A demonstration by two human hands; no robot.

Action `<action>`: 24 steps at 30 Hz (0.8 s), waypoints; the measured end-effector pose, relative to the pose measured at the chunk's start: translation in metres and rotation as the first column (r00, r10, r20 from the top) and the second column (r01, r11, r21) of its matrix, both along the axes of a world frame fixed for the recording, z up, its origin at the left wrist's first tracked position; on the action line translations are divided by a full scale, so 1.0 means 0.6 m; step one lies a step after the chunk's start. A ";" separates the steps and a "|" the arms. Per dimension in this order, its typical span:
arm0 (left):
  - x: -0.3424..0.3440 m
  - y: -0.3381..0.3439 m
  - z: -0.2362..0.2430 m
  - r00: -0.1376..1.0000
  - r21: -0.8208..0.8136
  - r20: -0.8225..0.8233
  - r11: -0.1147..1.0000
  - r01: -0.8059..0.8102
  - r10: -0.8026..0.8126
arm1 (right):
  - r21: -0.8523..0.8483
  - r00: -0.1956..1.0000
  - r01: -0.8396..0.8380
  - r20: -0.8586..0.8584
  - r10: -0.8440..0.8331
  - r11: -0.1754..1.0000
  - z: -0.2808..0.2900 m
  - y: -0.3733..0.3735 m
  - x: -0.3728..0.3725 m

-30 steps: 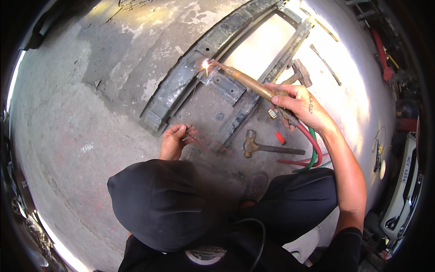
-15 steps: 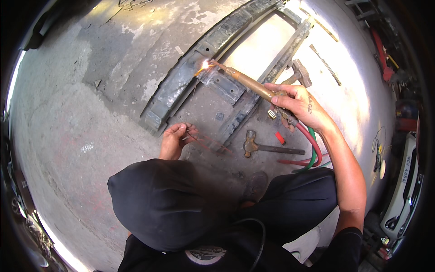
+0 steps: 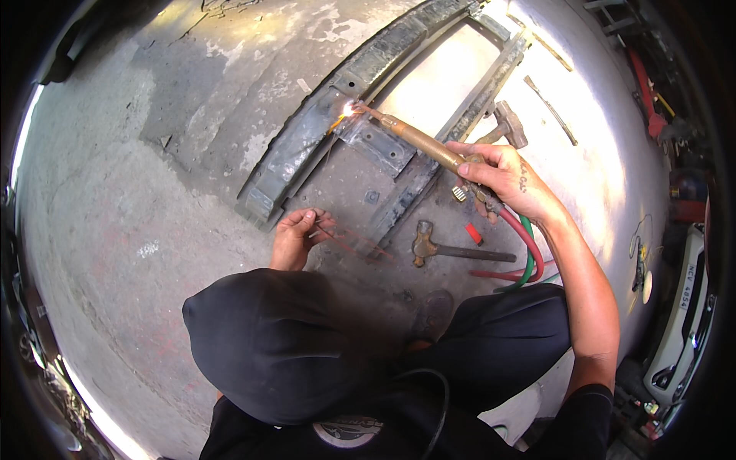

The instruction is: The person uses a welding torch to join metal pieces on the floor, feeding a thin wire into the molten pool while seated.

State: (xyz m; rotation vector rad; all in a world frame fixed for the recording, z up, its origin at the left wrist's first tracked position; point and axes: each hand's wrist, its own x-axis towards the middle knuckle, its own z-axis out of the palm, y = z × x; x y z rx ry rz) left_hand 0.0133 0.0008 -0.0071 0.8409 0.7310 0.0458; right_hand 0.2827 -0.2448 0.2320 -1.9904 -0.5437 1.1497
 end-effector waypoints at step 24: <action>0.001 0.002 -0.003 1.000 -0.001 -0.002 1.000 0.014 -0.014 | -0.005 1.000 -0.007 0.009 0.007 1.000 -0.006 -0.002 0.003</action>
